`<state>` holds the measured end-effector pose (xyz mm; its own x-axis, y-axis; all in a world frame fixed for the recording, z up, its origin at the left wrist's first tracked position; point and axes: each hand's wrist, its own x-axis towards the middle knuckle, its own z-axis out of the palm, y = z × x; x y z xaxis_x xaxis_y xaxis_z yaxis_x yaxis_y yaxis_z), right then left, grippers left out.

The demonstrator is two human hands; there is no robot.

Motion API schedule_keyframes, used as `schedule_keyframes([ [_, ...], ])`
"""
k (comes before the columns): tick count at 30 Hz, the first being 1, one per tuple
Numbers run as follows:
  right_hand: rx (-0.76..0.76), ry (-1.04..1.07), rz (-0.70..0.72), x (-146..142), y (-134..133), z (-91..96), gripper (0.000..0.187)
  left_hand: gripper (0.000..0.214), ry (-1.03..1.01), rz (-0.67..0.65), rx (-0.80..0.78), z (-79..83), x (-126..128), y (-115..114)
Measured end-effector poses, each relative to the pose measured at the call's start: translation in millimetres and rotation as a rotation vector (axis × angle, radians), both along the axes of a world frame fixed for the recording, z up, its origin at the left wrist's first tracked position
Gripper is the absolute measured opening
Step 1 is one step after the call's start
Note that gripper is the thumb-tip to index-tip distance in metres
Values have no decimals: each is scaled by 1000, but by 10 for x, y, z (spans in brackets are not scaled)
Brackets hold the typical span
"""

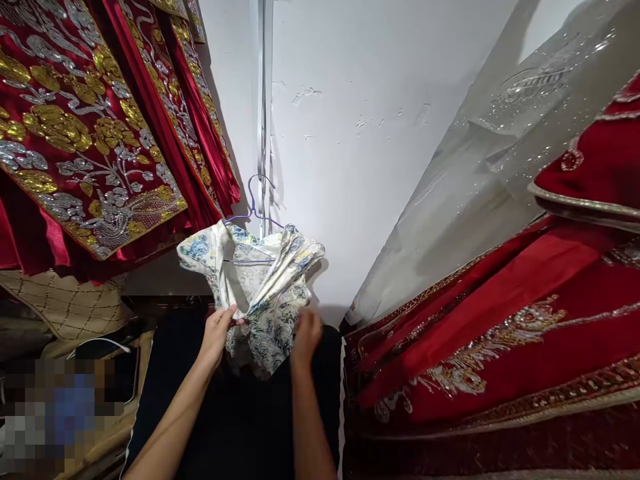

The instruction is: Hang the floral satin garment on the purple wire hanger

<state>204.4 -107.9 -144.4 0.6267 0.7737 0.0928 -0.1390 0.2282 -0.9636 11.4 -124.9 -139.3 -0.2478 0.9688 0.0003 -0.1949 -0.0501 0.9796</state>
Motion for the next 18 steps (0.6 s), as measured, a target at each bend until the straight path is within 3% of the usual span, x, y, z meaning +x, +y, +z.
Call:
schedule_keyframes([
  [1, -44, -8, 304, -201, -94, -101, 46, 34, -1, -24, 6, 39, 14, -39],
  [3, -72, -47, 733, -544, -219, -179, 50, 33, 34, -85, 16, 144, 20, -88],
  [5, -48, -102, 924, -736, -258, -127, 49, 33, 59, -136, 29, 242, -7, -118],
  [8, 3, -174, 938, -737, -249, 3, 46, 31, 103, -141, 96, 288, -74, -151],
  [10, 1, -194, 890, -652, -246, 27, 46, 24, 146, -151, 167, 225, -88, -165],
  [15, -58, -250, 809, -566, -242, -94, 42, 20, 333, -220, 226, -30, 62, -184],
  [18, -100, -281, 826, -573, -242, -96, 41, 13, 448, -252, 180, -57, 140, -192],
])
